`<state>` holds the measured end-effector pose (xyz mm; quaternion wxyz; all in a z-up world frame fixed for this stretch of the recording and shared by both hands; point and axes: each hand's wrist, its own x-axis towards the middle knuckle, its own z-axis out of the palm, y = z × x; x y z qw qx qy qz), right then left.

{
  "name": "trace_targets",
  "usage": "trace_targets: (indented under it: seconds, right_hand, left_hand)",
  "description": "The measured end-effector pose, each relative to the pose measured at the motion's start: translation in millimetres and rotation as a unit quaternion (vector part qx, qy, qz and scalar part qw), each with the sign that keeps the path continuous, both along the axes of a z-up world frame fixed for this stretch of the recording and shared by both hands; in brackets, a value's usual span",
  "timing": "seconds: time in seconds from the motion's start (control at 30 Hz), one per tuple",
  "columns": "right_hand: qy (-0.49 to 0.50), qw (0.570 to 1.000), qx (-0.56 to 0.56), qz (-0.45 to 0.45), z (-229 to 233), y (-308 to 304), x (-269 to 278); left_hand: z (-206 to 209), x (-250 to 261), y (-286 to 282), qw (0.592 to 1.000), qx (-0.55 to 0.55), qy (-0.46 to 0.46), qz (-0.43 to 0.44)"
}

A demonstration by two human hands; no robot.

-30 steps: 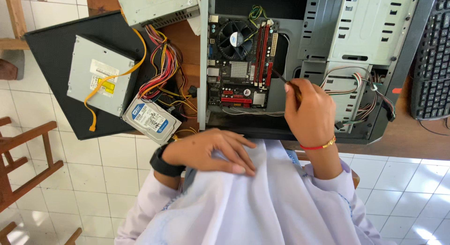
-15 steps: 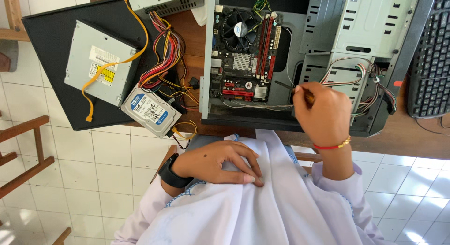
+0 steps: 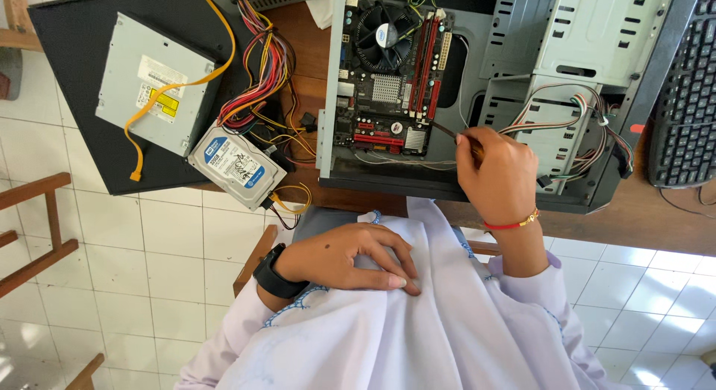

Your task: The person uses a screwdriver to tighten screws on a graphics card installed in a desktop computer tower. They repeatedly adjust the card and secure it to the motherboard and case.

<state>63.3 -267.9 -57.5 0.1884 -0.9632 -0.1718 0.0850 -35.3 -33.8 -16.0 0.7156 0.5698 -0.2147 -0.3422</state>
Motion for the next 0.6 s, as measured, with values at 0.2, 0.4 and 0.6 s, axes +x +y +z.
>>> trace_targets:
  seconds: [0.2,0.4,0.6]
  right_hand:
    - [0.02,0.989,-0.09,0.114,-5,1,14]
    - [-0.06,0.941,-0.193,0.271,-11,-4,23]
    - [-0.116,0.884,-0.152,0.426,9,-10,51]
  left_hand:
    - [10,10,-5,0.999,0.029,-0.045,0.0]
    - [9,71,0,0.969,0.174,-0.128,0.119]
    - [-95,115,-42,0.894,0.298,-0.258,0.215]
